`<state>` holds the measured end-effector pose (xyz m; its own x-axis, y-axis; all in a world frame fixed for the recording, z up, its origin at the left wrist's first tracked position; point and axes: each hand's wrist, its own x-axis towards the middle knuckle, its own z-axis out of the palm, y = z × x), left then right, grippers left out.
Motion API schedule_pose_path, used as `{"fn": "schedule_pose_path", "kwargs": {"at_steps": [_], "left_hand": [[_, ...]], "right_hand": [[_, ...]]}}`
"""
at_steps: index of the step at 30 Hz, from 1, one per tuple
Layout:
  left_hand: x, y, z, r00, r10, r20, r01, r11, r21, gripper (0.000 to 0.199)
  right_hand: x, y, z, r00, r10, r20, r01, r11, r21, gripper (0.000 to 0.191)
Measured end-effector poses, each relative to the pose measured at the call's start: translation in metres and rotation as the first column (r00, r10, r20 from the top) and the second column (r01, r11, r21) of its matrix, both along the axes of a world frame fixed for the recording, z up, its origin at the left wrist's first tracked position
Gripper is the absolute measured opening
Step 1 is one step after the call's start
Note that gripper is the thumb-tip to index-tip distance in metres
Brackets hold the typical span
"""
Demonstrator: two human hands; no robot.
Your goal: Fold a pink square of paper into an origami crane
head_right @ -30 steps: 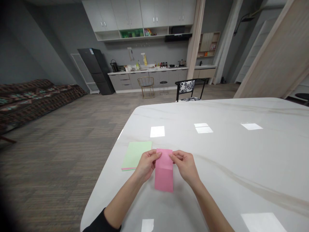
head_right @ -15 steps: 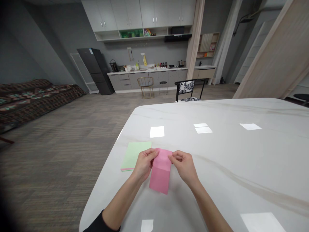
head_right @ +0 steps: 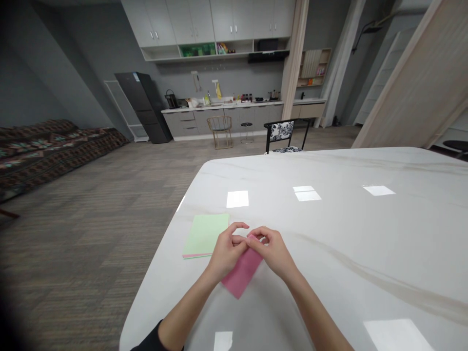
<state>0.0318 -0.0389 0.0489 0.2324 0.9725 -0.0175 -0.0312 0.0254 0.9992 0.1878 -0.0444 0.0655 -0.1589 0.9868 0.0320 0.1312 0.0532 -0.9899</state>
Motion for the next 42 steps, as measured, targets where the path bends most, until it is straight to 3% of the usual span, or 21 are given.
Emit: {"fn": "schedule_pose_path", "kwargs": {"at_steps": [4, 12, 16, 20, 24, 27, 29, 31, 32, 34, 36, 40, 42], "left_hand": [[0.002, -0.001, -0.003, 0.996, -0.018, -0.082, 0.023, 0.997, 0.069, 0.035], [0.001, 0.0, 0.0, 0.987, -0.062, -0.146, 0.071, 0.996, 0.055, 0.036], [-0.003, 0.005, -0.003, 0.978, -0.122, -0.168, 0.123, 0.992, -0.003, 0.036], [-0.011, 0.01, -0.005, 0.96, -0.189, -0.206, 0.168, 0.979, -0.113, 0.041], [-0.021, 0.009, 0.002, 0.938, -0.289, -0.191, 0.262, 0.953, -0.152, 0.029], [-0.026, 0.008, 0.01, 0.921, -0.354, -0.165, 0.327, 0.93, -0.167, 0.034], [-0.025, 0.008, 0.012, 0.955, -0.28, -0.097, 0.263, 0.952, -0.157, 0.034], [-0.021, 0.01, 0.01, 0.993, -0.117, 0.019, 0.119, 0.983, -0.138, 0.034], [-0.019, 0.011, 0.009, 0.996, -0.035, 0.08, 0.046, 0.99, -0.137, 0.035], [-0.016, 0.012, 0.006, 0.981, 0.066, 0.182, -0.037, 0.987, -0.159, 0.036], [-0.014, 0.011, 0.005, 0.97, 0.062, 0.236, -0.021, 0.985, -0.17, 0.033], [-0.017, 0.007, 0.009, 0.975, -0.119, 0.189, 0.152, 0.973, -0.171, 0.027], [-0.019, 0.006, 0.012, 0.975, -0.116, 0.192, 0.153, 0.969, -0.193, 0.031]], "right_hand": [[-0.002, 0.0, -0.002, 0.992, -0.037, -0.123, 0.024, 0.994, -0.105, 0.016], [-0.004, 0.002, -0.007, 0.976, -0.127, -0.176, 0.108, 0.988, -0.114, 0.018], [0.002, 0.005, -0.012, 0.974, -0.159, -0.159, 0.144, 0.984, -0.101, 0.019], [0.015, 0.009, -0.01, 0.953, -0.266, -0.146, 0.25, 0.961, -0.116, 0.022], [0.028, 0.011, -0.008, 0.937, -0.325, -0.126, 0.31, 0.942, -0.126, 0.023], [0.031, 0.012, -0.009, 0.937, -0.328, -0.123, 0.31, 0.94, -0.143, 0.025], [0.029, 0.012, -0.011, 0.916, -0.368, -0.162, 0.351, 0.928, -0.123, 0.027], [0.022, 0.011, -0.013, 0.896, -0.383, -0.223, 0.368, 0.924, -0.108, 0.034], [0.017, 0.01, -0.014, 0.906, -0.349, -0.239, 0.328, 0.937, -0.123, 0.04], [0.009, 0.007, -0.016, 0.95, -0.152, -0.274, 0.113, 0.982, -0.152, 0.041], [0.003, 0.005, -0.017, 0.956, -0.015, -0.292, -0.027, 0.99, -0.138, 0.032], [0.007, 0.005, -0.017, 0.941, -0.21, -0.266, 0.183, 0.975, -0.123, 0.028], [0.011, 0.007, -0.017, 0.943, -0.231, -0.238, 0.211, 0.971, -0.109, 0.028]]}}
